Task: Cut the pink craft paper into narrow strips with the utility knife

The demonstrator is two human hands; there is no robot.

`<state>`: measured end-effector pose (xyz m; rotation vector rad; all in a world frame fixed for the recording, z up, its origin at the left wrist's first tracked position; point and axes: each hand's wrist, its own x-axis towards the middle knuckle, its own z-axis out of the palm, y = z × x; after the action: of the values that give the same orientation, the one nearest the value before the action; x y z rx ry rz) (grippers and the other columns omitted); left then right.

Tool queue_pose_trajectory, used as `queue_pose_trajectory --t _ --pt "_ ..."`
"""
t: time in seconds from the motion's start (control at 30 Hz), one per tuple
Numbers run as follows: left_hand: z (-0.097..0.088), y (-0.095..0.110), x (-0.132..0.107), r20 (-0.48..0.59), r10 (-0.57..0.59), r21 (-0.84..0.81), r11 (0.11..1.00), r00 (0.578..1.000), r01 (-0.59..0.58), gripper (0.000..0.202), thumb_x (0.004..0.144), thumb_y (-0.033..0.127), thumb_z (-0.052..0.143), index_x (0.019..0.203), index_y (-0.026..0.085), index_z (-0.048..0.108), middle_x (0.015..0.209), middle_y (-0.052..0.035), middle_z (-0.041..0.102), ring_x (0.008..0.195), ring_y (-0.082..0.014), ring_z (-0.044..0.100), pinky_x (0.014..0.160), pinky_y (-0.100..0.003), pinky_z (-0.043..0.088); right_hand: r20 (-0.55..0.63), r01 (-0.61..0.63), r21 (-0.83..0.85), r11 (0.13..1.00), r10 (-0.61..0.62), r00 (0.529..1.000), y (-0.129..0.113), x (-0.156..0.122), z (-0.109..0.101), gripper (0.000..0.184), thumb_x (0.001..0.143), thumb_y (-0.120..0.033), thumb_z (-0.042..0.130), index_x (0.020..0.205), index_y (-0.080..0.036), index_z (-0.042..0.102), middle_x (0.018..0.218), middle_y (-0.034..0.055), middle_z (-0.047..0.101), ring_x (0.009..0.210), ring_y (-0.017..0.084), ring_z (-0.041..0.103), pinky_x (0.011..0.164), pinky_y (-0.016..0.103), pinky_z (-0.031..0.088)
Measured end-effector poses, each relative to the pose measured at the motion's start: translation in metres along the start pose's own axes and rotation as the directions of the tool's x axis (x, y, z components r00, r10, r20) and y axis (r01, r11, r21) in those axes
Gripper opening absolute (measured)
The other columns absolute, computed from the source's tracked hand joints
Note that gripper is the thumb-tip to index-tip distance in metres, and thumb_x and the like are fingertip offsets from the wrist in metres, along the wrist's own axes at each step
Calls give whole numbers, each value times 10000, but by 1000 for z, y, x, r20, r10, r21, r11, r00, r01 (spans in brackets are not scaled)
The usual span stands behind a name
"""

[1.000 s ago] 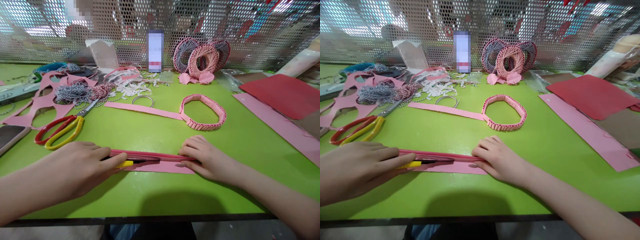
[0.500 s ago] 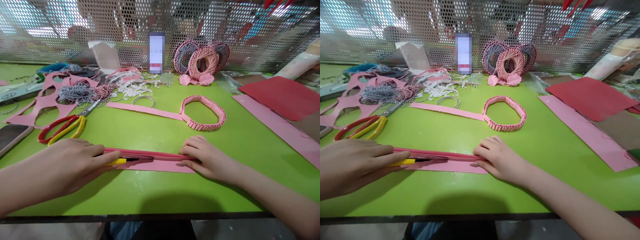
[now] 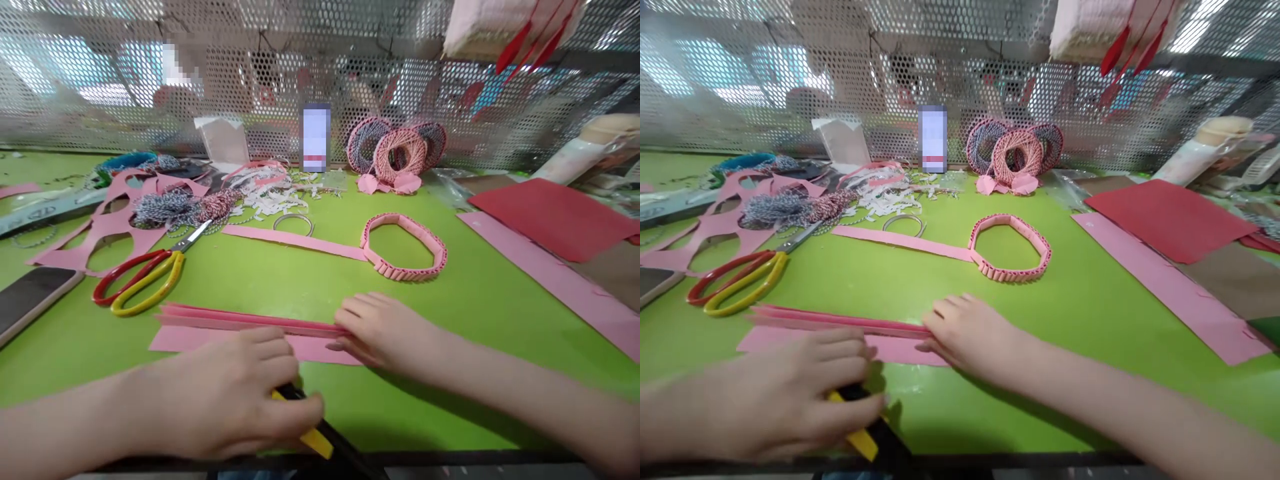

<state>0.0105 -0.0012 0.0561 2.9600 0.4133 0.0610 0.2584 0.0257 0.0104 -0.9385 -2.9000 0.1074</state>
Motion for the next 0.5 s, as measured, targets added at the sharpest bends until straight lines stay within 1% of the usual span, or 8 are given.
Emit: queue_pose_trajectory --t 0.03,0.1,0.17,0.23,0.3,0.37,0.43,0.5 --pt "2 0 9 48 47 -25 999 998 -46 181 944 283 513 1064 224 635 793 -26 628 722 -178 557 695 -270 489 5 32 -5 999 -32 999 -1 8 1 218 960 -324 557 810 -169 591 732 39 582 638 184 502 577 304 322" --pt "5 -3 21 72 100 -106 990 992 -92 204 931 294 547 1087 194 633 806 -50 629 779 -201 560 795 -302 499 14 87 6 996 -87 996 0 23 3 148 955 -244 549 838 -170 601 753 38 586 650 176 505 579 296 322" --pt "7 -9 23 30 61 -236 970 998 -52 200 910 281 590 1089 203 633 805 -51 642 814 -205 568 862 -318 488 -2 111 29 993 -111 994 4 36 5 123 947 -200 535 851 -165 603 775 44 587 665 172 501 586 292 328" --pt "8 -19 22 8 -14 -441 897 1000 17 192 888 269 625 1069 207 639 816 -45 661 812 -192 576 831 -298 486 -36 107 43 993 -105 994 11 44 7 145 956 -202 516 845 -163 600 787 49 584 672 171 493 591 290 331" --pt "8 -30 20 47 -105 -660 743 993 110 194 867 306 648 1029 199 650 821 -36 658 777 -170 568 748 -261 480 -58 87 52 995 -84 995 16 49 9 179 972 -227 498 837 -161 595 796 50 581 669 166 484 592 286 333" --pt "11 -41 20 180 -156 -817 527 971 236 245 844 383 664 987 184 653 787 -16 612 696 -142 532 629 -225 455 -76 59 59 997 -54 996 19 51 13 208 982 -247 484 826 -159 589 793 50 575 664 163 479 589 282 333" --pt "16 -51 20 315 -123 -878 339 941 338 315 790 452 711 923 173 649 720 13 545 621 -114 479 540 -201 405 -97 30 71 997 -23 995 20 50 17 210 979 -248 486 816 -158 584 794 49 568 670 161 481 584 275 334" --pt "23 -57 21 379 -60 -897 224 924 382 357 734 483 759 859 171 640 672 33 504 585 -98 445 503 -189 367 -115 9 86 996 1 993 20 49 20 195 968 -240 501 808 -162 581 802 46 562 687 160 491 586 267 339"
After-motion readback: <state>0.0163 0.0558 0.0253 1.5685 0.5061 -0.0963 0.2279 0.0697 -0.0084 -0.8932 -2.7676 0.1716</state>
